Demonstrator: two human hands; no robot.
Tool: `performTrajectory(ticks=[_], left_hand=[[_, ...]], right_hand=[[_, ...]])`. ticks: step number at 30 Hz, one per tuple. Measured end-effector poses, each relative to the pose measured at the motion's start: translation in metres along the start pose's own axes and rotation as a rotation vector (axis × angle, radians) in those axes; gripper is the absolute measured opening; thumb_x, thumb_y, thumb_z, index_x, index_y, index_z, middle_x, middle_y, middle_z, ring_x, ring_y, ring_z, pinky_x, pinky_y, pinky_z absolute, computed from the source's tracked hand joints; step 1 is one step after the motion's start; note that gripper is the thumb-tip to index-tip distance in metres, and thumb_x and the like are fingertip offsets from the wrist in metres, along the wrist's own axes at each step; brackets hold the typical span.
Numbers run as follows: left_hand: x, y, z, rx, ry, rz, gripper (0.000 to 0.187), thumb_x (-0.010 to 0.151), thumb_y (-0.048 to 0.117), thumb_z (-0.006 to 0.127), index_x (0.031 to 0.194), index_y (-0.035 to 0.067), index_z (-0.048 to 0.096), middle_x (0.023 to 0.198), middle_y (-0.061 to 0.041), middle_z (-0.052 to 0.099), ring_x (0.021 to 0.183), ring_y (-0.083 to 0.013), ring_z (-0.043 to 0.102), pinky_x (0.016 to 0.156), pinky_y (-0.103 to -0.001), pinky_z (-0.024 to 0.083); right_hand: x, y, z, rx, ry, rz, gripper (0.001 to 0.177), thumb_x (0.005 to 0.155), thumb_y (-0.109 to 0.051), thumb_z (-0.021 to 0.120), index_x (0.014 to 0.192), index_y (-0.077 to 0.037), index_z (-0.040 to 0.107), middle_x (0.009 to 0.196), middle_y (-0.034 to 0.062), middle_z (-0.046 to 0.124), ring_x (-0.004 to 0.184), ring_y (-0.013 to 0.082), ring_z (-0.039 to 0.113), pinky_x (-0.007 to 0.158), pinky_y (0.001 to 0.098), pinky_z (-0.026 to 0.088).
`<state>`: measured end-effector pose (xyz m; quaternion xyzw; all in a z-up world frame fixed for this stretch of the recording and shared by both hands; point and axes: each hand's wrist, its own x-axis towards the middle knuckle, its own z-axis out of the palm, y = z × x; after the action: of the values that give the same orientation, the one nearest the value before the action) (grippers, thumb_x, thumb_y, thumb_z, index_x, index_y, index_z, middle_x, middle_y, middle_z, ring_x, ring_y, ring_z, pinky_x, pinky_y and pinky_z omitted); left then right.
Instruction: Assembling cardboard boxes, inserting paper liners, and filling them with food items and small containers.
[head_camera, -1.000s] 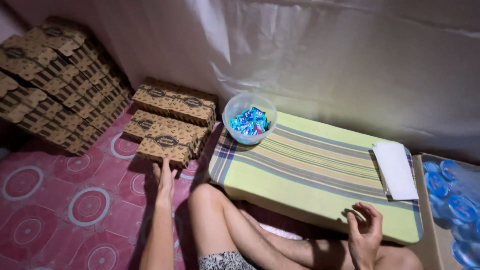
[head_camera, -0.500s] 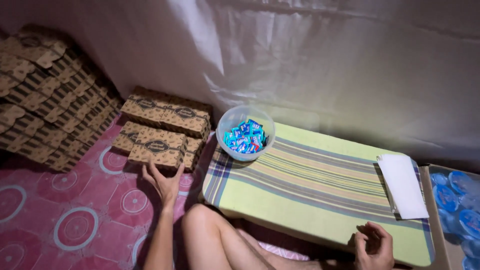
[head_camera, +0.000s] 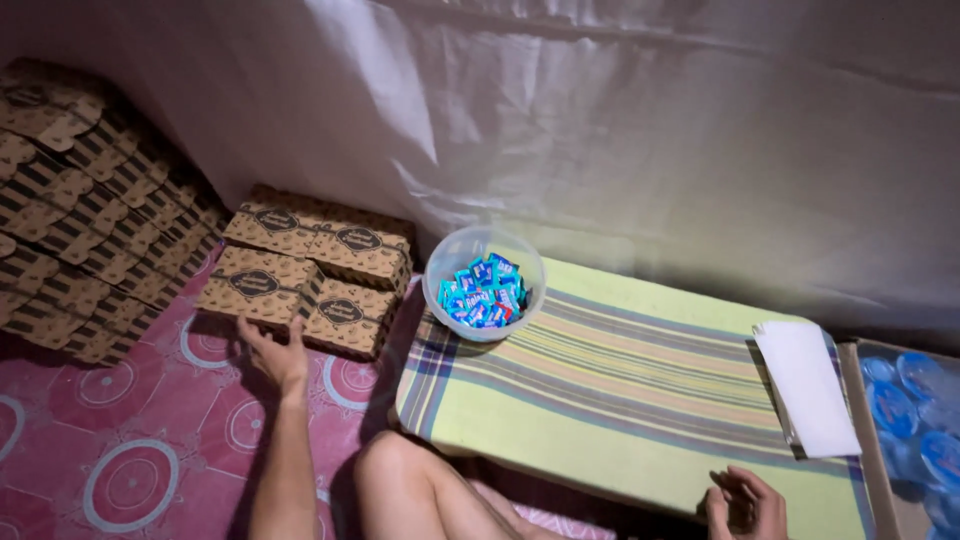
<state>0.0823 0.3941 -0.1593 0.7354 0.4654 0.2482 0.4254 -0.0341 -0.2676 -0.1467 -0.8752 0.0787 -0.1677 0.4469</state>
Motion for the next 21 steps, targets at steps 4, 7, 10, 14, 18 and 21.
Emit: performTrajectory(ticks=[4, 7, 10, 14, 18, 21], left_hand=[[0.031, -0.023, 0.006, -0.106, 0.07, 0.003, 0.08, 0.089, 0.017, 0.083, 0.15, 0.01, 0.031, 0.15, -0.028, 0.048, 0.139, -0.04, 0.048, 0.111, -0.052, 0.044], [0.048, -0.032, 0.013, -0.18, 0.034, 0.014, 0.074, 0.094, 0.011, 0.076, 0.152, 0.014, 0.029, 0.147, -0.033, 0.044, 0.132, -0.0469, 0.049, 0.102, -0.056, 0.052], [0.048, -0.026, 0.01, -0.156, 0.029, -0.047, 0.075, 0.095, 0.01, 0.075, 0.153, 0.017, 0.028, 0.146, -0.031, 0.049, 0.132, -0.046, 0.053, 0.106, -0.059, 0.047], [0.053, -0.037, 0.017, -0.074, 0.065, -0.005, 0.074, 0.098, 0.019, 0.076, 0.154, 0.017, 0.028, 0.14, -0.031, 0.055, 0.125, -0.0446, 0.059, 0.102, -0.057, 0.049], [0.055, -0.036, 0.017, 0.024, 0.099, 0.001, 0.073, 0.098, 0.027, 0.077, 0.154, 0.017, 0.031, 0.135, -0.026, 0.062, 0.118, -0.0416, 0.065, 0.096, -0.052, 0.053], [0.062, -0.041, 0.017, -0.005, 0.042, -0.021, 0.075, 0.097, 0.019, 0.078, 0.155, 0.009, 0.032, 0.136, -0.032, 0.058, 0.11, -0.0428, 0.068, 0.091, -0.052, 0.057]], right_hand=[[0.002, 0.011, 0.005, -0.046, 0.043, -0.12, 0.041, 0.082, 0.009, 0.067, 0.118, 0.02, 0.052, 0.101, 0.0325, 0.064, 0.091, 0.0383, 0.071, 0.085, 0.0459, 0.062], [0.001, 0.009, 0.009, -0.041, 0.058, -0.075, 0.038, 0.083, 0.011, 0.064, 0.118, 0.018, 0.051, 0.103, 0.0326, 0.065, 0.093, 0.0371, 0.07, 0.091, 0.0463, 0.06], [0.005, 0.043, 0.013, -0.055, 0.091, -0.109, 0.043, 0.08, 0.012, 0.065, 0.12, 0.019, 0.052, 0.104, 0.0327, 0.063, 0.091, 0.0389, 0.07, 0.091, 0.046, 0.06], [0.009, 0.075, 0.014, -0.039, 0.071, -0.103, 0.039, 0.08, 0.011, 0.065, 0.117, 0.017, 0.055, 0.1, 0.0316, 0.066, 0.092, 0.0388, 0.072, 0.093, 0.0475, 0.061], [0.014, 0.097, 0.017, -0.003, 0.089, -0.027, 0.038, 0.075, 0.01, 0.064, 0.112, 0.018, 0.061, 0.088, 0.0313, 0.071, 0.083, 0.0369, 0.073, 0.084, 0.0452, 0.062], [0.009, 0.078, 0.016, -0.046, 0.094, -0.146, 0.039, 0.079, 0.006, 0.068, 0.115, 0.014, 0.057, 0.091, 0.0277, 0.07, 0.082, 0.0341, 0.073, 0.085, 0.0451, 0.062]])
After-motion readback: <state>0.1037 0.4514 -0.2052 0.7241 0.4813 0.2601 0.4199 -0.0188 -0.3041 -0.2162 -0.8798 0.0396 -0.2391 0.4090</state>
